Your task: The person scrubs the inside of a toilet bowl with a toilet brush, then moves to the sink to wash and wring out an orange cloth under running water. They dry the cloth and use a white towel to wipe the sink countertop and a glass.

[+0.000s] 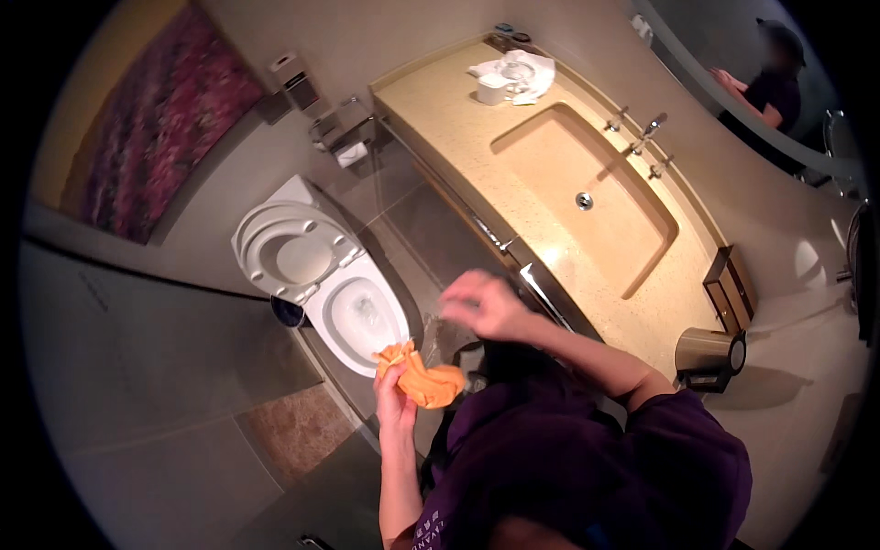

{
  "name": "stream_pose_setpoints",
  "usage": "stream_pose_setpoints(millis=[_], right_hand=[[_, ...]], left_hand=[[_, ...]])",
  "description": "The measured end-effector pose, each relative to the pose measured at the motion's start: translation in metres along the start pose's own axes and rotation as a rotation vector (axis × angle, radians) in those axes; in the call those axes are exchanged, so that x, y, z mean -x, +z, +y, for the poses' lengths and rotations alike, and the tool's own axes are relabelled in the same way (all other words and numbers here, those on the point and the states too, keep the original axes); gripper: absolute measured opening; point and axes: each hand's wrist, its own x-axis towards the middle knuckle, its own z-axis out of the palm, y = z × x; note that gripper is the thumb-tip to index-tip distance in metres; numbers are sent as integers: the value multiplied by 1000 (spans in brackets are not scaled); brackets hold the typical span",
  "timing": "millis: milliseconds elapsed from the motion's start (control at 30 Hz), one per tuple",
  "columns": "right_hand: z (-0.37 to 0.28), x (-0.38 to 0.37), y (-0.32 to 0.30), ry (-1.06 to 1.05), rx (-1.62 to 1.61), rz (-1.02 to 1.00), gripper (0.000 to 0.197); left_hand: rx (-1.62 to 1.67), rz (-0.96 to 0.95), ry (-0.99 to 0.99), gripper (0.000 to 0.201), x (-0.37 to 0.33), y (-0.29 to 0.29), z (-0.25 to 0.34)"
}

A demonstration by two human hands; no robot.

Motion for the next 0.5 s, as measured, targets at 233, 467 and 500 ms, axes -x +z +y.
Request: stream_pose_setpoints(millis=[233,467,500], right_hand=[[232,35,-185,700,900,430,8],[331,50,-253,792,1132,188,17],[339,48,-254,800,1128,172,17]], left_hand=[[100,156,-89,40,-41,7,2],[-20,195,-133,43,-87,48,8],[-23,210,-141,43,-92,56,9]])
